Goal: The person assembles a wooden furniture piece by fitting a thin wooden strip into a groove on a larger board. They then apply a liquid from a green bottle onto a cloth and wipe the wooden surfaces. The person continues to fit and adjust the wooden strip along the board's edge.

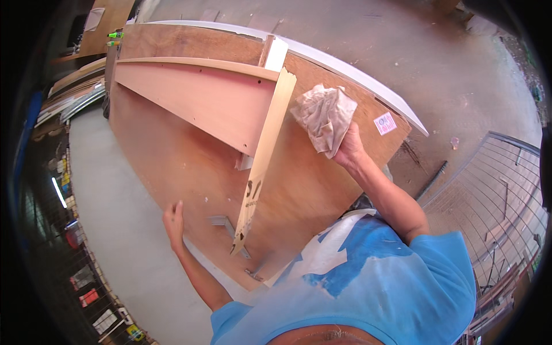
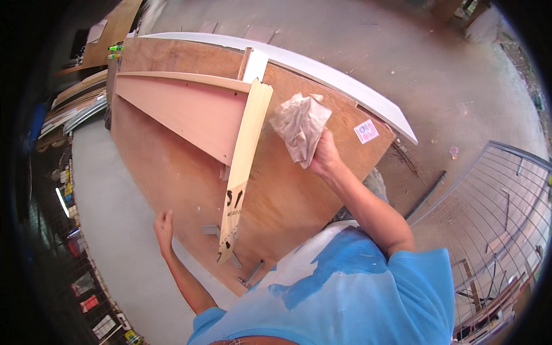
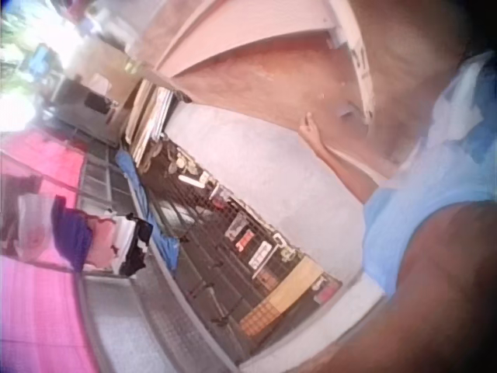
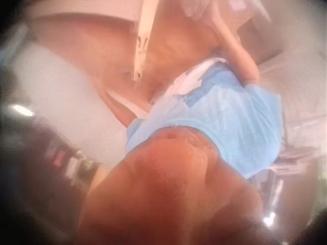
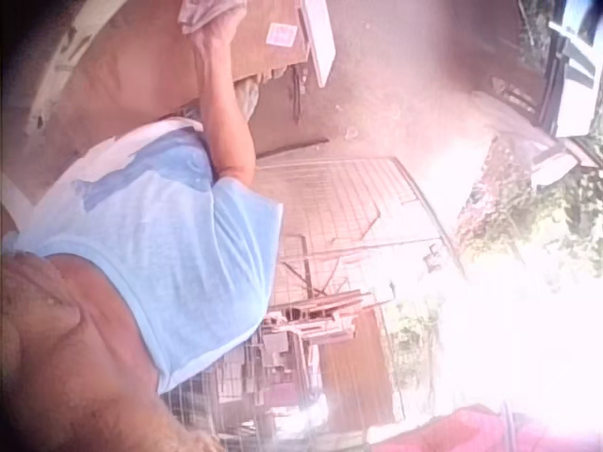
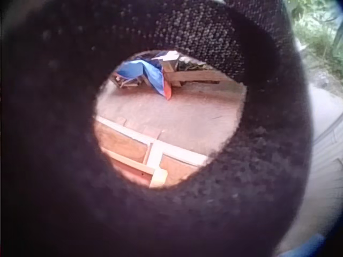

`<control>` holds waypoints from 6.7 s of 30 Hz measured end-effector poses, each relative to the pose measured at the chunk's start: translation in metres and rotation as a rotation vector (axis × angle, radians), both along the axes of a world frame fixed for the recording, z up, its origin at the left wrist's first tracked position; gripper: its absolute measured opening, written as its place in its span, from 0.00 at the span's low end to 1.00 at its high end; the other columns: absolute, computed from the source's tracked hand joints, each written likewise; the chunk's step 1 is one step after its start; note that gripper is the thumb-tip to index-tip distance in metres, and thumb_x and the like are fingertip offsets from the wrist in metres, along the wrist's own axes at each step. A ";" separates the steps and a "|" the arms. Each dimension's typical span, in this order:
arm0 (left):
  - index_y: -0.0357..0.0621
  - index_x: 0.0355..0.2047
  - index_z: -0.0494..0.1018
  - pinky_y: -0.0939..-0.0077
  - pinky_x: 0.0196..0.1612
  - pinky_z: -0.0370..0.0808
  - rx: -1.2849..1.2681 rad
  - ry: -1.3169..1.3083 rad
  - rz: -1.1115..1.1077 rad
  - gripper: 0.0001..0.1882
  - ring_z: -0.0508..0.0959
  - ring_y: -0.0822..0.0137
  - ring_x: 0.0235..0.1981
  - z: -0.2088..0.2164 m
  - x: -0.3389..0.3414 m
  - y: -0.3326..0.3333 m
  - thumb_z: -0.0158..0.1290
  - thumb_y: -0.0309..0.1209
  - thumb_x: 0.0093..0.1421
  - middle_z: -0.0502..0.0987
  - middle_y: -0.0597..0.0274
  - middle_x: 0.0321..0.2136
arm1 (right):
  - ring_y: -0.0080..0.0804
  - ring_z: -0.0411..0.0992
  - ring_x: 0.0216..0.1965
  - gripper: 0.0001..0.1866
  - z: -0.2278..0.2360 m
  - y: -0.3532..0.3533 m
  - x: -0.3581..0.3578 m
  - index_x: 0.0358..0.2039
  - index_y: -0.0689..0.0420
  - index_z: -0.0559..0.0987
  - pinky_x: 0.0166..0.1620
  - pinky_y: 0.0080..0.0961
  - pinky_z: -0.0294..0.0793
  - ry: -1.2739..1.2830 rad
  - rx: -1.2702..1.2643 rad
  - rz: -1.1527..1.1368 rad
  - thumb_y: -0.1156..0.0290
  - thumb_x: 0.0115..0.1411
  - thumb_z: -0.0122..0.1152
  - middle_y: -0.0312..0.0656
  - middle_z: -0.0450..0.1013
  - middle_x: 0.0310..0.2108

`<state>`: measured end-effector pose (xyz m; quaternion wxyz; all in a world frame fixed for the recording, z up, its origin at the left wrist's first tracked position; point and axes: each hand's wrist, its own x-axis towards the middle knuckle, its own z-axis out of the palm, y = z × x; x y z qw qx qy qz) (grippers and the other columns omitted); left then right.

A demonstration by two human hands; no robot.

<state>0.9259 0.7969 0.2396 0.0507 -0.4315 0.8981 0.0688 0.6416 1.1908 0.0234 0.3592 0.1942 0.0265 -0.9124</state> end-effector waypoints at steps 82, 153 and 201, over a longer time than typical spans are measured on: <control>0.40 0.44 0.80 0.58 0.49 0.74 0.052 -0.095 -1.233 0.25 0.79 0.46 0.41 -0.083 -0.400 0.128 0.46 0.15 0.45 0.82 0.48 0.37 | 0.32 0.73 0.52 0.18 0.007 -0.081 -0.017 0.53 0.65 0.74 0.52 0.27 0.76 0.735 1.026 -0.458 0.83 0.62 0.59 0.44 0.69 0.54; 0.50 0.36 0.82 0.51 0.44 0.77 -0.238 -0.154 -1.193 0.15 0.80 0.43 0.39 -0.086 -0.397 0.130 0.50 0.22 0.52 0.81 0.46 0.34 | 0.42 0.78 0.38 0.18 -0.001 -0.083 0.104 0.38 0.62 0.82 0.40 0.31 0.79 1.242 1.141 -0.261 0.89 0.46 0.59 0.47 0.76 0.37; 0.42 0.28 0.81 0.50 0.39 0.78 -0.359 -0.036 -1.098 0.09 0.81 0.41 0.33 -0.108 -0.387 0.106 0.50 0.26 0.53 0.80 0.42 0.29 | 0.42 0.78 0.38 0.14 0.010 -0.088 -0.001 0.36 0.58 0.85 0.42 0.33 0.79 1.154 1.419 -0.598 0.85 0.51 0.57 0.47 0.77 0.37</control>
